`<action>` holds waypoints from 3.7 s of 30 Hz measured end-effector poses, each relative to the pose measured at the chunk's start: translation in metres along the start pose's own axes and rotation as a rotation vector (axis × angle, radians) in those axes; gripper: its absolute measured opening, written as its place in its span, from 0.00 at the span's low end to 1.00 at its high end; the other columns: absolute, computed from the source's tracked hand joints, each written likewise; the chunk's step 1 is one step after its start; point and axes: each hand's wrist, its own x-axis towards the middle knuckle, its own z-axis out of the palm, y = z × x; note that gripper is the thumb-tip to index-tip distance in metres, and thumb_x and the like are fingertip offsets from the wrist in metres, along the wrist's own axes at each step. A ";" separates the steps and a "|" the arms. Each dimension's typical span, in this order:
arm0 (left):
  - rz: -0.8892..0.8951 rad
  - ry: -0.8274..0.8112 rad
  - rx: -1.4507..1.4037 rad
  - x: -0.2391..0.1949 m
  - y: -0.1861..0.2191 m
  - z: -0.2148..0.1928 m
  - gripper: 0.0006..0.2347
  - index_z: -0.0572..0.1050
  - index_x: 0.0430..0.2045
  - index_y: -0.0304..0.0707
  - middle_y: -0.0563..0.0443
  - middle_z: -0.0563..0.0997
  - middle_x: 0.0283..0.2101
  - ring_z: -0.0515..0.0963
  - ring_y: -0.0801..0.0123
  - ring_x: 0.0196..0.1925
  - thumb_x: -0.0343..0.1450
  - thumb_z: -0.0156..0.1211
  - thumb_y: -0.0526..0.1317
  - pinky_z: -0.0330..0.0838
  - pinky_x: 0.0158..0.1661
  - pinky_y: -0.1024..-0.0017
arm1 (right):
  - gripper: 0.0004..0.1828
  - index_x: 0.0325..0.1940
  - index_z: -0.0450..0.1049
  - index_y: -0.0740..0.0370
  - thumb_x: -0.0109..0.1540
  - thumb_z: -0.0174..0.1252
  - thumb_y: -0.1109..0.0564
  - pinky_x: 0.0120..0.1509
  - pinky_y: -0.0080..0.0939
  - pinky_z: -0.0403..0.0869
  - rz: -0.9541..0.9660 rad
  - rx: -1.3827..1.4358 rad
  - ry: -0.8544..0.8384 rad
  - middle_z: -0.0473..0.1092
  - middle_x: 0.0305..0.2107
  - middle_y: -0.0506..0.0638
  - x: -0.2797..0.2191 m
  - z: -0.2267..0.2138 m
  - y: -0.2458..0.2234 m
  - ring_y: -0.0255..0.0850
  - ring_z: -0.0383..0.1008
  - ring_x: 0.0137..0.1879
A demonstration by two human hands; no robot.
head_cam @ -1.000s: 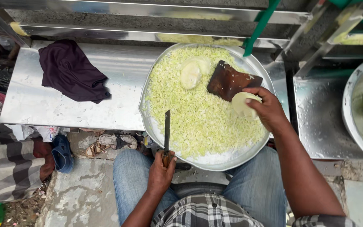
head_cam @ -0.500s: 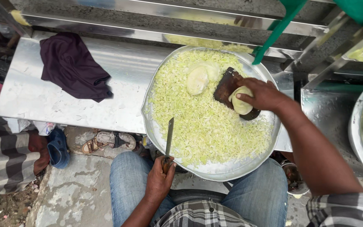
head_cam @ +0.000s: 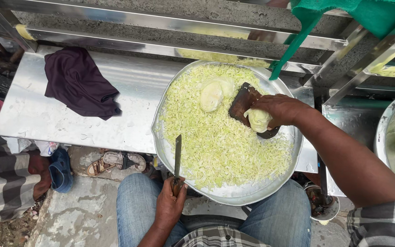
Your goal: The person sits at a metal food cart and uses a knife to chop cabbage into fine shreds on a small wooden board. The shredded cabbage accumulates on a large metal tray below the board. The person handles cabbage wedges and a knife throughout the clip.
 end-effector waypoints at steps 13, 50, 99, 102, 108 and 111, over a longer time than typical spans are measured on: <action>-0.077 -0.181 0.011 0.013 0.077 0.017 0.15 0.67 0.47 0.34 0.38 0.82 0.29 0.84 0.59 0.25 0.74 0.58 0.45 0.76 0.27 0.60 | 0.47 0.72 0.61 0.52 0.52 0.72 0.46 0.73 0.48 0.64 0.129 0.363 0.363 0.60 0.69 0.51 -0.017 0.047 0.014 0.50 0.64 0.71; -0.034 -0.792 0.135 0.140 0.182 0.176 0.20 0.50 0.52 0.15 0.31 0.77 0.31 0.83 0.55 0.19 0.76 0.45 0.37 0.79 0.19 0.63 | 0.09 0.51 0.82 0.62 0.66 0.63 0.62 0.63 0.40 0.73 0.067 1.086 1.394 0.76 0.45 0.53 0.032 0.164 -0.004 0.43 0.76 0.57; 0.117 -0.315 0.622 0.183 0.151 0.114 0.12 0.62 0.49 0.30 0.26 0.81 0.43 0.83 0.39 0.47 0.77 0.38 0.40 0.73 0.50 0.46 | 0.20 0.63 0.70 0.66 0.66 0.59 0.64 0.72 0.40 0.68 -0.049 1.151 1.344 0.61 0.58 0.54 0.029 0.158 0.000 0.43 0.67 0.65; 0.159 -0.283 0.660 0.190 0.145 0.105 0.12 0.63 0.47 0.29 0.25 0.81 0.42 0.83 0.38 0.46 0.76 0.40 0.40 0.74 0.49 0.47 | 0.17 0.60 0.73 0.66 0.66 0.60 0.62 0.71 0.44 0.67 0.000 1.027 1.306 0.61 0.57 0.55 0.025 0.154 0.000 0.46 0.65 0.65; 0.139 -0.303 0.629 0.185 0.136 0.099 0.12 0.63 0.47 0.28 0.25 0.81 0.42 0.83 0.38 0.46 0.76 0.41 0.40 0.74 0.49 0.47 | 0.17 0.60 0.79 0.65 0.71 0.62 0.53 0.69 0.53 0.62 0.284 0.455 1.113 0.67 0.52 0.54 0.005 0.143 -0.013 0.51 0.64 0.60; 0.193 -0.268 0.631 0.178 0.138 0.097 0.11 0.64 0.46 0.30 0.27 0.82 0.39 0.84 0.41 0.42 0.78 0.42 0.41 0.75 0.45 0.47 | 0.24 0.62 0.76 0.68 0.69 0.64 0.49 0.67 0.53 0.63 0.327 0.432 1.050 0.66 0.53 0.57 0.003 0.132 -0.024 0.53 0.63 0.60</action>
